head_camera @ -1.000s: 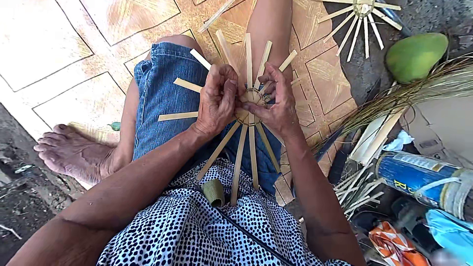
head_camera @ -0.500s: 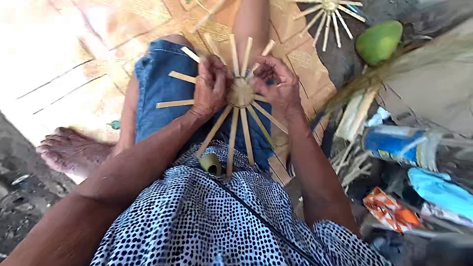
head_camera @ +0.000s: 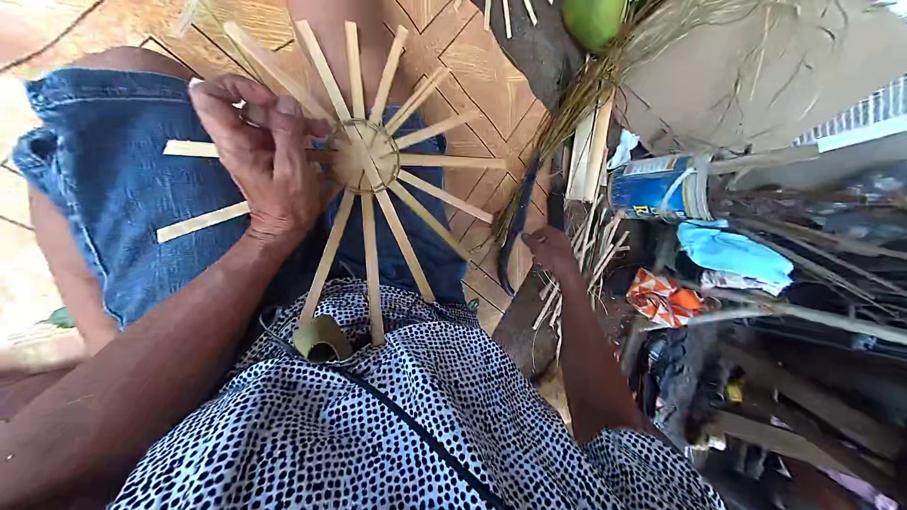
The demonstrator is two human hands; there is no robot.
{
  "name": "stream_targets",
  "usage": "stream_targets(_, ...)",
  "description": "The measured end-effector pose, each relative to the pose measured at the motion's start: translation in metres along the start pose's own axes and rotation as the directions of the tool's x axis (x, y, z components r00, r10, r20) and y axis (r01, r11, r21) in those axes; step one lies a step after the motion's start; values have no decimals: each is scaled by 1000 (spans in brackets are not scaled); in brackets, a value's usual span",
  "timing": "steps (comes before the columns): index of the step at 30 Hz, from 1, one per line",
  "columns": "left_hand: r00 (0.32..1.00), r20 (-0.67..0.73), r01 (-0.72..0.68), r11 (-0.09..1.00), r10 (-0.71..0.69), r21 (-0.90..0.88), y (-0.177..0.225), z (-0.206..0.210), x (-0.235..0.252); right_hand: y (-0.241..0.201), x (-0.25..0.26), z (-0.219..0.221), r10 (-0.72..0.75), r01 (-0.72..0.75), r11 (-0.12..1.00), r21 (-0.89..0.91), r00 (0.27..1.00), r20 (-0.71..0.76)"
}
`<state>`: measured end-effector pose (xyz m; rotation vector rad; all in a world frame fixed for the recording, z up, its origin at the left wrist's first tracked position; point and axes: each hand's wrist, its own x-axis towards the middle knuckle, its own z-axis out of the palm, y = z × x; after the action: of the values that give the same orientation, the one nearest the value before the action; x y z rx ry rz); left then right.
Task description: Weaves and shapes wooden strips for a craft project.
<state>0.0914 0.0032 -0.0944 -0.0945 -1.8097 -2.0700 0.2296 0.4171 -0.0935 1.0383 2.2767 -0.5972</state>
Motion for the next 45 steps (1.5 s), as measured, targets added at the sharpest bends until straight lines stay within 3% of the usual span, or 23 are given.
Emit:
stream_targets(4, 997, -25, -70, 997, 69, -31, 6, 0, -2, 7, 2, 48, -109, 157, 942, 296, 979, -170)
stream_targets(7, 996, -53, -79, 996, 76, -45, 9, -2, -1, 0, 3, 66, -17, 167, 822, 545, 963, -269)
stream_targets(9, 992, -30, -122, 992, 121, -44, 8, -4, -2, -3, 2, 70, 14, 191, 774, 604, 948, -318)
stream_targets(13, 985, 0, -171, 985, 171, -9, 6, -3, -4, -5, -5, 69, 52, 173, 744, 645, 948, -315)
stream_targets(16, 990, 47, -135, 990, 133, 51, 0, -1, -6, 2, -7, 68, 94, 86, 568, 818, 981, -168)
stream_targets(20, 988, 91, -132, 988, 124, 82, 0, 0, -7, 15, -23, 52, -134, 168, 226, 959, 981, -140)
stream_targets(22, 976, 98, -202, 976, 193, 82, 6, -2, -8, 6, -36, 24, -303, 284, 172, 943, 927, -223)
stream_targets(25, 966, 57, -255, 965, 251, 62, 12, -2, -5, -26, -54, -37, -496, 464, 262, 846, 817, -294)
stream_targets(27, 970, 51, -242, 968, 239, 61, 13, -2, -9, -61, -70, -74, -569, 548, 396, 736, 776, -272)
stream_targets(30, 967, 59, -255, 958, 249, 130, 7, -1, -8, -138, -100, -107, -629, 643, 666, 379, 757, -178)
stream_targets(32, 962, 72, -273, 948, 265, 161, 6, -1, -10, -182, -120, -118, -688, 693, 716, 81, 721, -81)
stream_targets(34, 958, 71, -287, 943, 279, 166, 6, -1, -10, -220, -134, -120, -711, 689, 684, -241, 703, -7)
stream_targets(37, 958, 73, -286, 946, 277, 154, 10, -1, -10, -265, -145, -119, -759, 642, 512, -571, 649, 49)
stream_targets(40, 957, 80, -287, 946, 278, 150, 9, -2, -10, -302, -143, -122, -788, 659, 341, -671, 589, 178)
stream_targets(44, 961, 98, -271, 952, 259, 142, 4, -1, -12, -345, -140, -119, -737, 617, 278, -736, 629, 248)
stream_targets(45, 959, 99, -277, 949, 265, 148, 4, 0, -12, -359, -149, -115, -703, 545, 283, -789, 678, 216)
